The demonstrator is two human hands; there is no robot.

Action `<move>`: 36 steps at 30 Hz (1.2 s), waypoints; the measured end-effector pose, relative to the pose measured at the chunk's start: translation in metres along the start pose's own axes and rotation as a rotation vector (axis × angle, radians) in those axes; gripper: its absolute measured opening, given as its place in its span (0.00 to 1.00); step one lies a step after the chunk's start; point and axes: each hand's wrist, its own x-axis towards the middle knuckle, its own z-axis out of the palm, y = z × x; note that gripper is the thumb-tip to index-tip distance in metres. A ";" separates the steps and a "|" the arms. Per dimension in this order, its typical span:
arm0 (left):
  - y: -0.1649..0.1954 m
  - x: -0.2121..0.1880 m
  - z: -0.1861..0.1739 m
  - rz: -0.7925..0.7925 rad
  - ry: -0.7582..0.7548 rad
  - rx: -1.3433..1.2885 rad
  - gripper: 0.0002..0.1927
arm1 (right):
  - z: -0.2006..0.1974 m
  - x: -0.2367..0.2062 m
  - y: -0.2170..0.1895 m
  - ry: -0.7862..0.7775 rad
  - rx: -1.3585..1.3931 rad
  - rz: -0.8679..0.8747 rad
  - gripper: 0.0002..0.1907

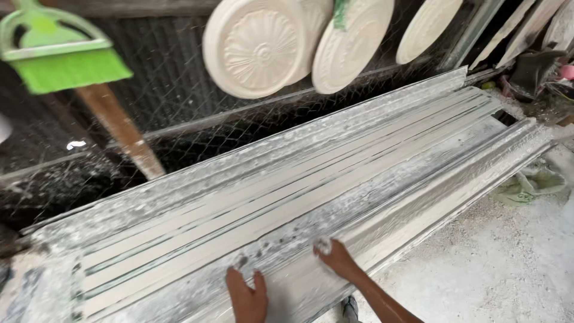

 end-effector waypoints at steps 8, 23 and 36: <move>0.120 0.010 0.164 -0.241 -0.214 -0.205 0.23 | -0.218 0.156 -0.055 0.373 0.216 -0.501 0.14; 0.151 0.029 0.276 -0.407 -0.235 -0.038 0.29 | -0.345 0.355 -0.320 0.744 -0.092 -0.925 0.16; 0.150 0.014 0.282 -0.483 -0.251 -0.025 0.30 | -0.349 0.365 -0.319 0.745 -0.069 -1.015 0.11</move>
